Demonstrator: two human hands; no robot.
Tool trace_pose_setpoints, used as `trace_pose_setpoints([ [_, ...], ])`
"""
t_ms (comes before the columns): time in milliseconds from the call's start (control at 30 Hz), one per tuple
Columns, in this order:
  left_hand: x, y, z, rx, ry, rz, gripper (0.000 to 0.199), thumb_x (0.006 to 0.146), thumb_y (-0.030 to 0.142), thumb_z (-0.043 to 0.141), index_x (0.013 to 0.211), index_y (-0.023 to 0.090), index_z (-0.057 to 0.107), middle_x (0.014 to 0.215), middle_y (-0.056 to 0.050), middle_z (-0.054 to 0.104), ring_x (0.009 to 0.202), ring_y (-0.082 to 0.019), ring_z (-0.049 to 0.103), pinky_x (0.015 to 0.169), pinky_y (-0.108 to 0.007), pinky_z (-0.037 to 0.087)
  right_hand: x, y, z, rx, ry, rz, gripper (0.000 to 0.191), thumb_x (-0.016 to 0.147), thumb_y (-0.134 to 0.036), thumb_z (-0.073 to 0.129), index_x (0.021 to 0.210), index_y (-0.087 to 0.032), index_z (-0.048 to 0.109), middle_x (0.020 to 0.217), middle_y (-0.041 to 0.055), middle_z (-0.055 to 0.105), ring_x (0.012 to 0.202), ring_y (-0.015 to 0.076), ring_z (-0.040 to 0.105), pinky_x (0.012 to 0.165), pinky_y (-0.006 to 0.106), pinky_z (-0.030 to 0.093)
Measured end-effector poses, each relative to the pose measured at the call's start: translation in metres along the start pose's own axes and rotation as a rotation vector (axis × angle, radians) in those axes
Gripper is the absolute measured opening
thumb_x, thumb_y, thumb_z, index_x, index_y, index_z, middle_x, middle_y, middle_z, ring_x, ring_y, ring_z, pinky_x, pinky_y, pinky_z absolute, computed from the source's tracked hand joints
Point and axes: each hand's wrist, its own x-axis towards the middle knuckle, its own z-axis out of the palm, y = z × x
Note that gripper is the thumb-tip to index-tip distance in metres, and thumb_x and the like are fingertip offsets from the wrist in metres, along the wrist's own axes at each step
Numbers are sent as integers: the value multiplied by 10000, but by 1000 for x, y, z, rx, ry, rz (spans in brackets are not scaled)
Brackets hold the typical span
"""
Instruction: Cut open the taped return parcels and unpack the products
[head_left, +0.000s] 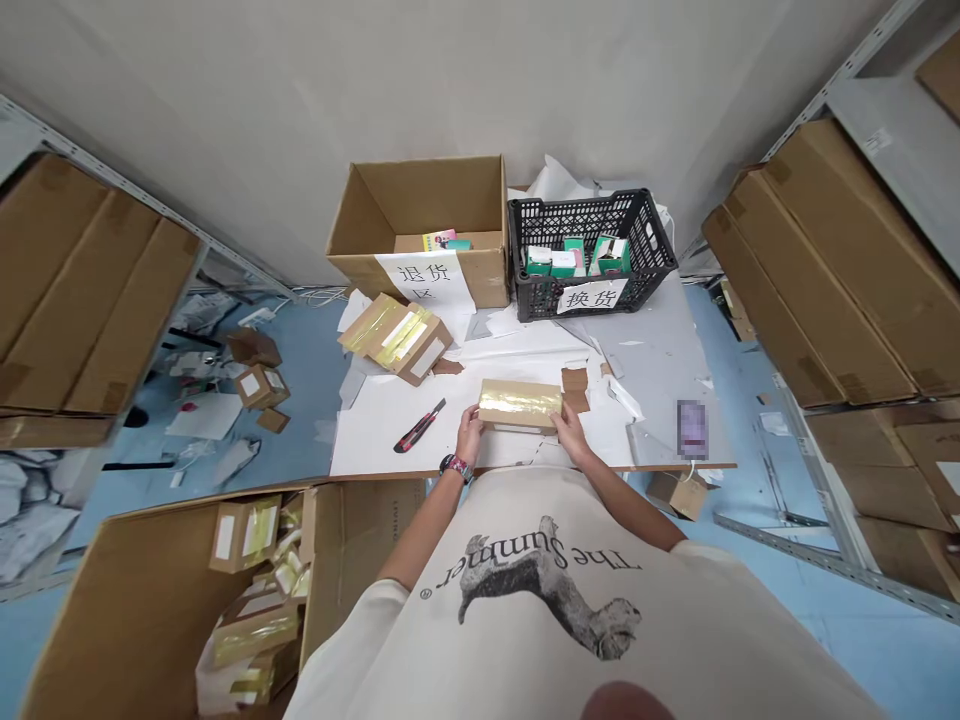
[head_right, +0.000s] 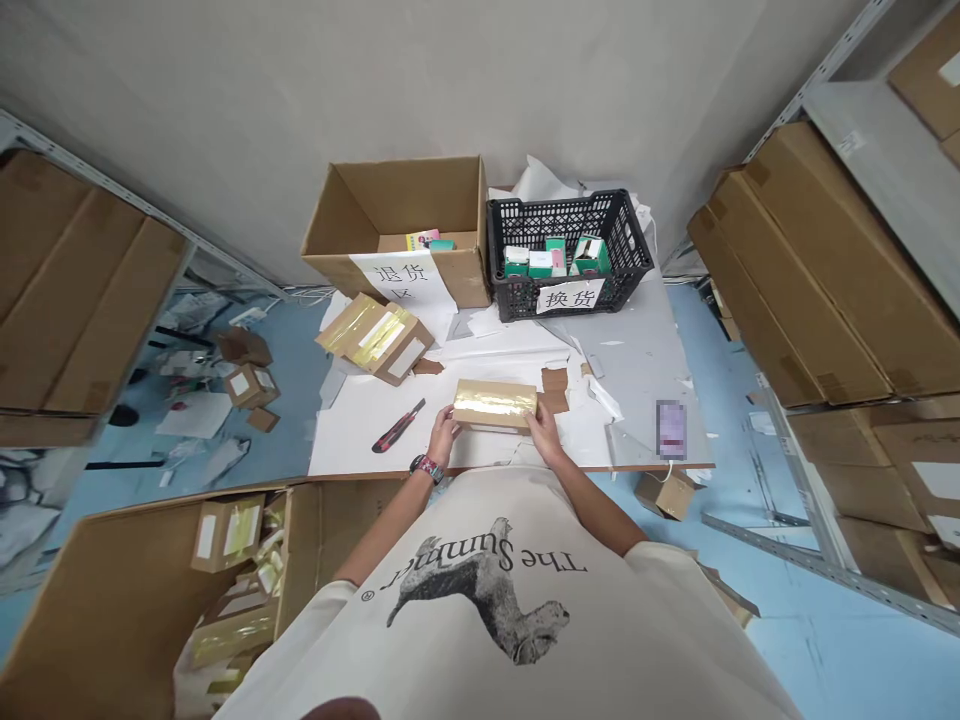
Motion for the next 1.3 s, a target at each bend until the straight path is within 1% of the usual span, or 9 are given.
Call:
trace_pose_setpoints([
  [133, 9, -1, -17, 223, -23, 53, 408, 940, 269, 550, 1293, 239, 753, 1348, -122, 805, 1288, -285, 756, 1157, -483, 600, 6, -3, 6, -78, 28, 5, 695, 967, -641, 634, 1544, -263, 715, 1544, 110, 738, 1536, 308, 602, 1314, 480, 472],
  [333, 26, 4, -104, 447, 220, 55, 582, 758, 170, 753, 1339, 186, 728, 1574, -223, 639, 1649, -430, 430, 1393, -586, 312, 12, -1, 13, -2, -25, 56, 677, 937, -589, 684, 1529, -263, 720, 1556, 100, 747, 1441, 327, 689, 1281, 506, 510],
  [500, 39, -3, -147, 492, 436, -214, 359, 814, 281, 817, 1141, 189, 701, 1331, -264, 735, 1443, -500, 603, 1198, -642, 475, 5, -2, -1, -41, 34, 42, 648, 933, -583, 707, 1491, -255, 735, 1514, 127, 759, 1419, 334, 695, 1258, 496, 522],
  [700, 23, -14, -94, 220, 444, -193, 474, 1026, 664, 622, 1089, 198, 686, 915, -76, 742, 910, -248, 734, 793, -354, 616, -10, -37, -14, -227, 170, -205, 473, 1010, -615, 603, 1237, -245, 793, 1317, 139, 757, 1271, 315, 711, 1182, 496, 581],
  [767, 4, -16, -65, 94, 390, -99, 635, 985, 792, 625, 1173, 191, 710, 979, -60, 761, 865, -195, 718, 780, -307, 612, -16, -52, -4, -129, 43, -193, 433, 1007, -620, 649, 1185, -248, 780, 1231, 111, 775, 1187, 294, 732, 1122, 479, 618],
  [900, -32, -9, -30, -82, -60, 69, 774, 862, 864, 770, 1187, 163, 819, 1032, -113, 816, 884, -235, 755, 790, -350, 636, -26, -70, 25, 193, -340, 62, 562, 991, -633, 734, 1432, -293, 662, 1162, 58, 798, 1053, 245, 783, 931, 424, 692],
  [967, -36, -1, -30, -22, -88, 104, 741, 911, 834, 747, 1216, 166, 845, 1080, -137, 836, 951, -264, 778, 837, -383, 648, -28, -72, 35, 284, -409, 183, 586, 989, -629, 736, 1452, -294, 603, 1012, 17, 782, 857, 216, 784, 780, 386, 702],
  [1133, -11, 19, -47, 160, 46, 235, 721, 931, 607, 822, 1530, 220, 714, 1422, -174, 782, 1267, -317, 754, 1063, -475, 629, -17, -75, 27, 289, -247, 217, 489, 966, -576, 701, 1320, -285, 529, 748, -117, 587, 508, 133, 573, 536, 295, 612],
  [1300, 26, 31, -42, 398, -209, 381, 1176, 842, 541, 932, 1831, 288, 349, 1823, -196, 454, 1583, -415, 566, 1254, -597, 529, -13, -83, 5, 133, -332, 262, 528, 956, -391, 562, 1463, -289, 457, 866, -80, 634, 595, 150, 625, 574, 286, 601],
])
